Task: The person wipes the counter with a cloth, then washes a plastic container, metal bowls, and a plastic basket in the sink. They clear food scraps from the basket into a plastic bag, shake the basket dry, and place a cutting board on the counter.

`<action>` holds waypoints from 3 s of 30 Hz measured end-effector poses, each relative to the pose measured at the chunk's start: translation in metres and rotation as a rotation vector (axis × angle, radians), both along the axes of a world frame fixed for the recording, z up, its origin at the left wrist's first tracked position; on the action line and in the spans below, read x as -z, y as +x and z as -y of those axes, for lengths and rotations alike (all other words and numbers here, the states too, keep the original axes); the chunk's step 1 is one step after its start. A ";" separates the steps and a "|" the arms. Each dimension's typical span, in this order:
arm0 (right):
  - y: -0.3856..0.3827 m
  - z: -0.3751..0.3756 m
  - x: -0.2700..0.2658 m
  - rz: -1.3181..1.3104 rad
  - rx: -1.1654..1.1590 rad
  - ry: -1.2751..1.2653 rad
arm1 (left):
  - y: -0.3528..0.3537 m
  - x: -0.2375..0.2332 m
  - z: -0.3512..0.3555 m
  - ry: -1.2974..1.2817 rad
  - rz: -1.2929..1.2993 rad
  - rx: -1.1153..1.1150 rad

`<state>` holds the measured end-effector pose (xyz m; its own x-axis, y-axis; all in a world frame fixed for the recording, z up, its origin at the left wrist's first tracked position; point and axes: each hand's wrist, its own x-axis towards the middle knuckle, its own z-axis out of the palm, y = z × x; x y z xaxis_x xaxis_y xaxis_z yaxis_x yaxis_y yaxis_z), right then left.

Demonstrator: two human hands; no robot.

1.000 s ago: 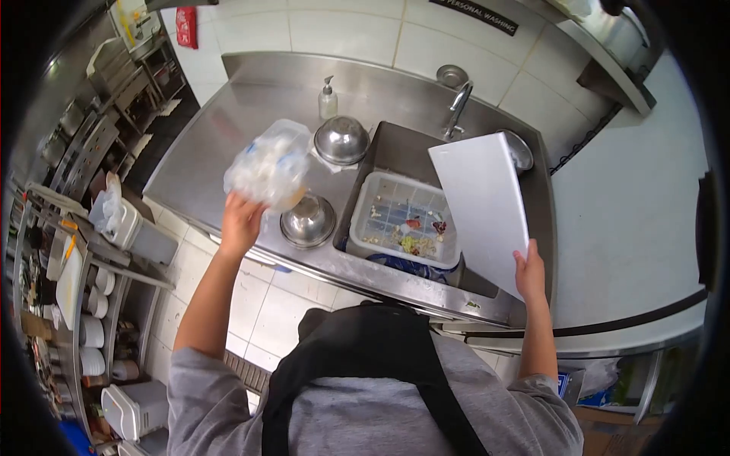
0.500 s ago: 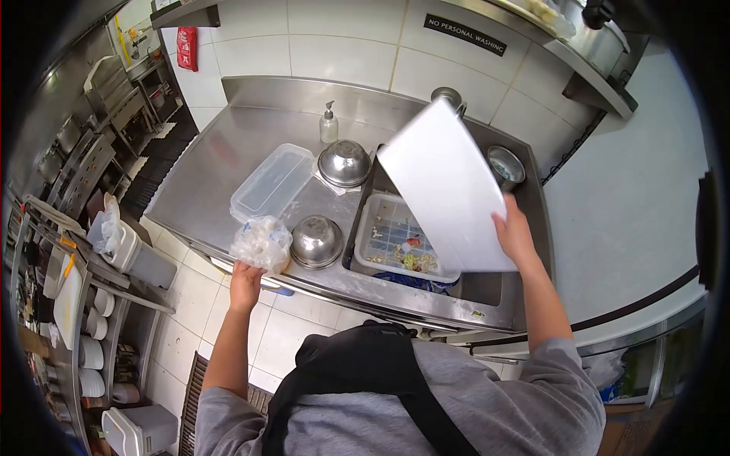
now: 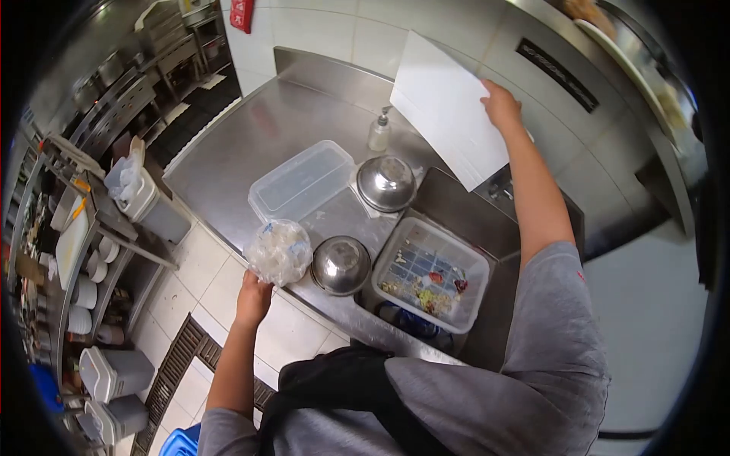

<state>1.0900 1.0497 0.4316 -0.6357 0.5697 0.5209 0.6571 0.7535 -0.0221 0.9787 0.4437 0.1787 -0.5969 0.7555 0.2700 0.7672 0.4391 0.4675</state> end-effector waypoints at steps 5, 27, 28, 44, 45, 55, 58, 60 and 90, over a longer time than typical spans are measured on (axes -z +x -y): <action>-0.075 -0.087 0.019 0.008 -0.028 -0.017 | 0.023 0.004 -0.005 0.000 -0.060 -0.189; 0.263 0.248 0.417 0.624 -0.067 -1.050 | 0.041 0.040 0.016 0.203 -0.217 -0.176; 0.287 0.258 0.392 0.775 0.049 -1.209 | 0.041 0.042 0.022 0.259 -0.240 -0.135; 0.409 0.171 0.481 -0.121 0.870 -0.884 | 0.160 0.008 -0.135 -0.028 0.347 0.669; 0.411 0.161 0.508 -0.205 0.872 -0.925 | 0.167 0.013 -0.147 -0.067 0.414 0.624; 0.381 0.178 0.358 -0.658 0.478 -1.109 | 0.174 0.074 -0.215 -0.304 0.541 0.317; 0.414 0.184 0.301 -0.698 0.332 -1.118 | 0.175 0.089 -0.229 -0.309 0.536 0.206; 0.444 0.185 0.271 -0.747 0.351 -1.174 | 0.172 0.113 -0.245 -0.306 0.573 0.105; 0.162 0.177 0.165 -0.528 -0.457 -0.119 | 0.184 -0.062 -0.221 0.386 1.128 0.274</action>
